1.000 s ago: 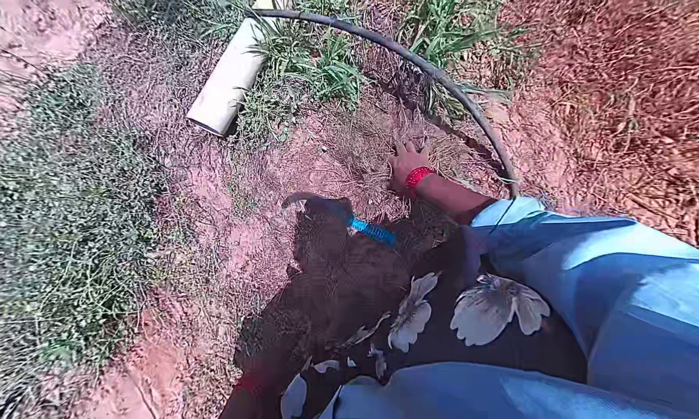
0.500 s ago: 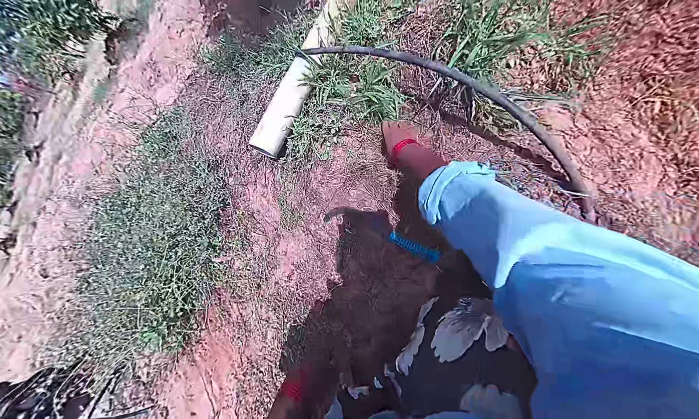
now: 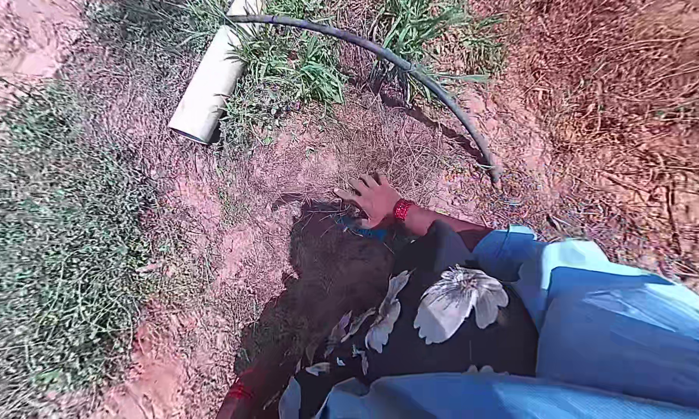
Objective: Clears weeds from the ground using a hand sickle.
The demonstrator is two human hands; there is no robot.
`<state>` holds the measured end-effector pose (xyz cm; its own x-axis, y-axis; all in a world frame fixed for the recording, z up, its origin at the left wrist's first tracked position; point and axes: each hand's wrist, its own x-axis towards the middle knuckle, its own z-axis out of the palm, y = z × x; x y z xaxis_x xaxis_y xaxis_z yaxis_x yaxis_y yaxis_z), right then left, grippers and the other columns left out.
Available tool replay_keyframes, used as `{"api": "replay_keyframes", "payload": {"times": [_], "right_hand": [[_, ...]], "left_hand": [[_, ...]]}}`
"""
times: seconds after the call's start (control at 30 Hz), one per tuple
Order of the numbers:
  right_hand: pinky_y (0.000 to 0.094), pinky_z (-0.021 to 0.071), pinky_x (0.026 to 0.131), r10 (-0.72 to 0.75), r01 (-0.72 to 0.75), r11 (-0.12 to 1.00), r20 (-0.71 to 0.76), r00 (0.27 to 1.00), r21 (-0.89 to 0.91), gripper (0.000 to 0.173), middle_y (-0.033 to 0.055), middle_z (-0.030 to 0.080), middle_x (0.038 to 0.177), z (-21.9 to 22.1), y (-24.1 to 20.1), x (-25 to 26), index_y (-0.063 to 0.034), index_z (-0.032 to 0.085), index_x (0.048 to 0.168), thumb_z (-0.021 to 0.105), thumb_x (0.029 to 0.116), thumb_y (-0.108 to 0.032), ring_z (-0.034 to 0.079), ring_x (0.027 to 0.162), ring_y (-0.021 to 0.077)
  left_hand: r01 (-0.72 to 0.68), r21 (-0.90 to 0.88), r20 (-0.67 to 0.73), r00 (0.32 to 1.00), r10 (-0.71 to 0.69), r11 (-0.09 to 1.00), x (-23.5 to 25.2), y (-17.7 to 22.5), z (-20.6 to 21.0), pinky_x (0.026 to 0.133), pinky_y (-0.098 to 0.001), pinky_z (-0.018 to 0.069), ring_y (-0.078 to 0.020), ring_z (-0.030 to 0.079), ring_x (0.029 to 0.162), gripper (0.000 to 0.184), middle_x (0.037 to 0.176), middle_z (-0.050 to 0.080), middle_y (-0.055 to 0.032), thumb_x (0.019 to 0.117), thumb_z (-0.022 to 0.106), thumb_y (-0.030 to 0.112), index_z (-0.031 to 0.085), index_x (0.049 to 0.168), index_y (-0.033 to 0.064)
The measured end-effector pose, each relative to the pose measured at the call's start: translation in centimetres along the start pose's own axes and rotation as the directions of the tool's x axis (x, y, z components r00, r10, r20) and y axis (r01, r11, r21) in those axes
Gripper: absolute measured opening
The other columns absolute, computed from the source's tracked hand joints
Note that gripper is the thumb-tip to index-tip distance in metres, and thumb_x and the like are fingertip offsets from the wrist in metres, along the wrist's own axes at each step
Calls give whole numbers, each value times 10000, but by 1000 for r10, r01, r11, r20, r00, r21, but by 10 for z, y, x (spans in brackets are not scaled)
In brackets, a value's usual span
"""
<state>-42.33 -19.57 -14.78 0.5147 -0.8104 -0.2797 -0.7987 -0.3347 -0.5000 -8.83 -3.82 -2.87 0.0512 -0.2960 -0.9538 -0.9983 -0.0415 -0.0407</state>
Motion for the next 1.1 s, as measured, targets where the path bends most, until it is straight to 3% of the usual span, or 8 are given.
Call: {"api": "replay_keyframes", "payload": {"times": [0.07,0.13,0.3,0.43,0.57,0.83,0.97,1.1], "right_hand": [[831,55,1134,11,-8,998,39,999,-68,759,247,185,1700,12,7,3,-353,294,1636,687,988,-348,108,1542,566],[816,51,1159,105,-107,990,-25,994,-94,820,314,362,1597,14,25,11,-324,277,1645,686,960,-133,253,1477,607],[721,476,906,475,-457,869,-61,878,191,578,316,667,1199,-59,48,7,8,569,1352,737,898,-307,643,1134,521],[798,238,1099,655,-624,749,-106,748,221,606,302,474,1508,-78,77,-20,46,695,1220,813,828,-400,343,1461,520],[885,264,992,754,-711,645,-86,651,278,897,327,178,1662,-47,107,-38,-156,449,1565,775,834,-561,183,1493,613],[773,375,947,455,-460,886,-75,887,-65,453,269,534,1449,-10,55,-41,-160,580,1445,579,1004,-56,449,1337,572],[826,39,1141,417,-383,889,98,904,-251,544,256,248,1675,-38,34,-30,-76,452,1544,576,1016,-63,69,1547,567],[802,108,1148,262,-181,919,199,944,-350,391,273,390,1593,-109,-19,-8,2,549,1434,519,1048,-58,253,1502,553]], "left_hand": [[-23,20,-18,1000,24,1000,7,-8,3,1193,-549,325,-438,485,1399,556,1496,500,-293,1086,519,219,361,1563,-18],[-39,33,-21,999,40,999,12,-10,4,1194,-557,328,-434,478,1407,559,1513,484,-288,1076,532,220,377,1555,-22],[-106,34,-45,993,108,994,8,-2,-1,1172,-605,337,-485,494,1371,549,1461,507,-336,1062,529,195,393,1539,-41],[-80,26,-40,996,81,996,12,-1,0,1174,-604,325,-484,487,1378,553,1461,513,-333,1064,548,203,403,1533,-49],[-45,-4,-21,999,44,999,5,10,-5,1207,-573,289,-459,442,1426,545,1506,476,-314,1069,535,182,389,1544,-41],[-70,47,-57,996,72,996,18,-8,2,1170,-656,316,-492,425,1426,575,1520,496,-250,1060,560,298,414,1564,60],[-65,29,-18,998,66,997,18,-8,3,1204,-582,305,-438,431,1444,586,1545,463,-258,1069,540,255,363,1580,28],[-23,39,14,1000,23,999,17,-4,2,1188,-585,331,-433,473,1411,587,1513,494,-269,1073,535,268,360,1584,37]]}}
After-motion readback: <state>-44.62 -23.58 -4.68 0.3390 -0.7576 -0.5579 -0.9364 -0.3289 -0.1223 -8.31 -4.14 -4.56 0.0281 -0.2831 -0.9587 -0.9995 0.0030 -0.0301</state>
